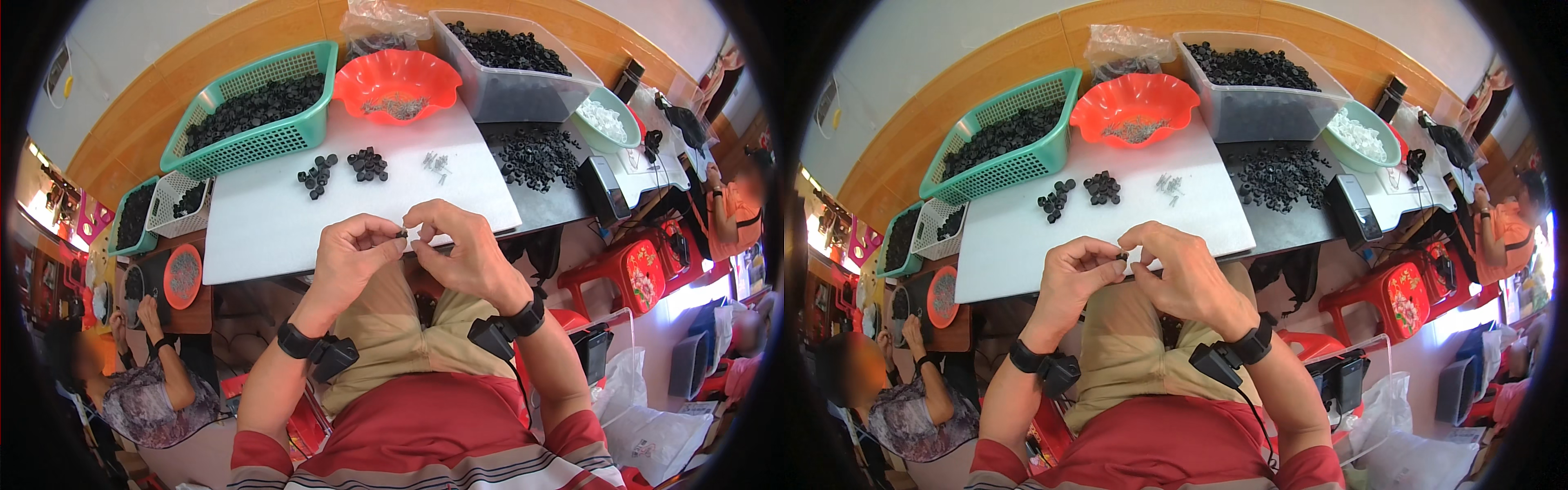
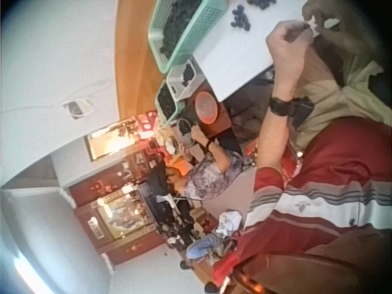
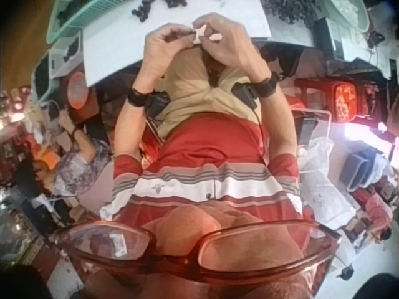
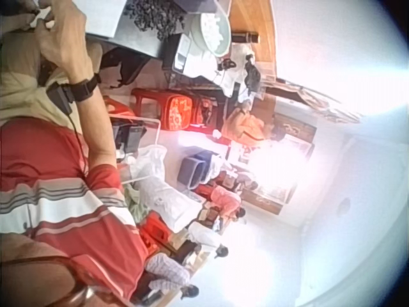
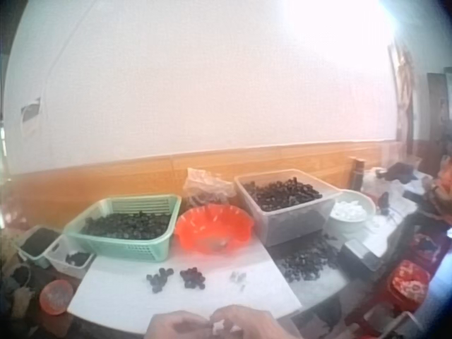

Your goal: Assembling small black plastic fasteners by pressing components together.

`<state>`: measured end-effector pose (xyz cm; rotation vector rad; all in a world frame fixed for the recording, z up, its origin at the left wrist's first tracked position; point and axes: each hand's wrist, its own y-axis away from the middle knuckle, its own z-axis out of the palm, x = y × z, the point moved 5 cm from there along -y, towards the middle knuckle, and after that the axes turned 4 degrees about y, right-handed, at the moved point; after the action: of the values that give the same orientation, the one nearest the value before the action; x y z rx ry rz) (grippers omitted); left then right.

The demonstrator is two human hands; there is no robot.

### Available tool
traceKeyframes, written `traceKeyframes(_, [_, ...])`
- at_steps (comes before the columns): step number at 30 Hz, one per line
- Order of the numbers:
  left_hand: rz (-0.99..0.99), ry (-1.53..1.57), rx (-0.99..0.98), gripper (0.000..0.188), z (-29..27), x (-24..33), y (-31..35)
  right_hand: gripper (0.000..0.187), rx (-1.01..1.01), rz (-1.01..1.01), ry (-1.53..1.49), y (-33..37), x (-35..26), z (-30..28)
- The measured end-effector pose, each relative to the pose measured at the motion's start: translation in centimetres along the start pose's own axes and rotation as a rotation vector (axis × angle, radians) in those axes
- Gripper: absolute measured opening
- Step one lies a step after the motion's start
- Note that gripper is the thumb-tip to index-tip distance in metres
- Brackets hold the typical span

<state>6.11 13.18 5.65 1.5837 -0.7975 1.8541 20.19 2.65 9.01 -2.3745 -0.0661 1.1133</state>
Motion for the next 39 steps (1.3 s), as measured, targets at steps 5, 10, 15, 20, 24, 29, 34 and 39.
traceKeyframes(5, [-0.069, 0.141, -0.031, 0.016, -0.1, -0.6, -0.1, 0.035, 0.017, -0.045, -0.040, 0.2, -0.6, -0.1])
traceKeyframes(10, [-0.194, 0.281, -0.044, 0.015, 0.1, -0.8, 0.2, 0.035, 0.051, -0.065, -0.046, 0.3, -0.6, -0.2])
traceKeyframes(15, [-0.254, 0.413, -0.042, 0.018, 0.6, -1.1, 0.3, 0.033, 0.121, -0.051, -0.090, 0.7, -0.2, 0.2])
traceKeyframes(20, [-0.304, 0.565, -0.017, 0.022, 1.2, -0.8, 0.5, 0.030, 0.166, 0.003, -0.159, 1.0, 0.5, 0.4])
traceKeyframes(24, [-0.336, 0.615, 0.000, 0.027, 1.4, -0.8, 0.6, 0.028, 0.189, 0.000, -0.216, 1.1, 0.9, 0.9])
traceKeyframes(29, [-0.357, 0.619, 0.010, 0.026, 1.2, -1.2, 0.7, 0.019, 0.276, -0.085, -0.145, 1.4, 0.8, 1.0])
traceKeyframes(34, [-0.358, 0.633, 0.057, 0.021, 1.7, -1.0, 1.0, 0.020, 0.335, -0.167, 0.039, 1.7, 0.2, 1.0])
traceKeyframes(39, [-0.371, 0.604, 0.093, 0.018, 1.8, -1.1, 1.1, 0.021, 0.365, -0.218, 0.154, 1.8, 0.1, 1.3])
